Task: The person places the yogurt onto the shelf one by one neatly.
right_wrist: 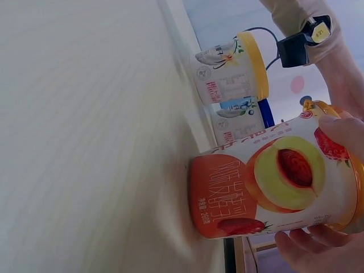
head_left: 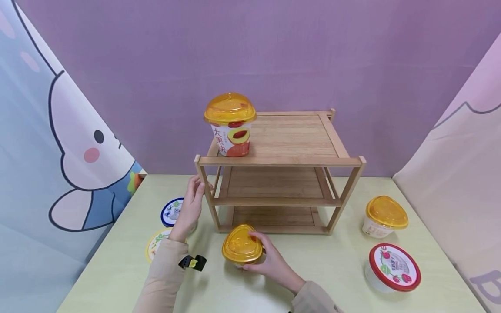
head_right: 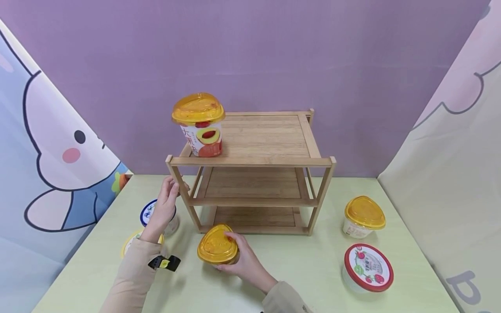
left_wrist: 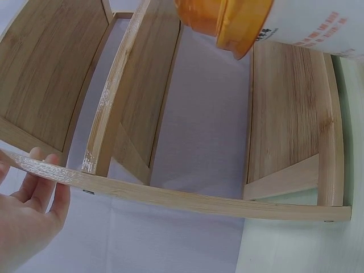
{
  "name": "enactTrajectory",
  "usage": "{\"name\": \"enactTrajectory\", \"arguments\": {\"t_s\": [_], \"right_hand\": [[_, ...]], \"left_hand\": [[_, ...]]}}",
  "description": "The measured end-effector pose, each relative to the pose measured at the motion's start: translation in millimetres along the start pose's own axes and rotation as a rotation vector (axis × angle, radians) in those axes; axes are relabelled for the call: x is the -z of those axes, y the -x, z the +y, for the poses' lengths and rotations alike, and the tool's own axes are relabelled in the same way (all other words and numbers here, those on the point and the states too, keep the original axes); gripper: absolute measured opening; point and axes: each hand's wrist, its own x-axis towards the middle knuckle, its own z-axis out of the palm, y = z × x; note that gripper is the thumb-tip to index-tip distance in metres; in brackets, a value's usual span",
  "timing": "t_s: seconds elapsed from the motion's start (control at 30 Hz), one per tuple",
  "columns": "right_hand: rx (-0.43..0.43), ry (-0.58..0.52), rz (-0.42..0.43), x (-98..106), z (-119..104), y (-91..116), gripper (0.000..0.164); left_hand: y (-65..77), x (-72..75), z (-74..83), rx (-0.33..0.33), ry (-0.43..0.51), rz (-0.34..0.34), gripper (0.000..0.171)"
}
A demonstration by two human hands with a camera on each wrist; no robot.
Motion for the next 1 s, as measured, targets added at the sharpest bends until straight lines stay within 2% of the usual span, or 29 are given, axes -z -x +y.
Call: {"name": "enactTrajectory", "arguments": {"t_s": [0.4,0.73,1.0], "right_hand": [[-0.018,0.000,-0.004,3,-1,-1,0.071],[-0.068,-0.006,-0.026,14,-40,5,0.064],[-0.034,0.062,-0.029,23,-33,3,0.065]], "left_hand": [[0.3,0.0,0.9,0.010,0.002,-0.006,0.032],[0.3,0.1,0.4,0.005,-0.003,-0.008,0.031],[0.3,-0.4,-0.6,0.004,0.014,-0.006,0.031]]}}
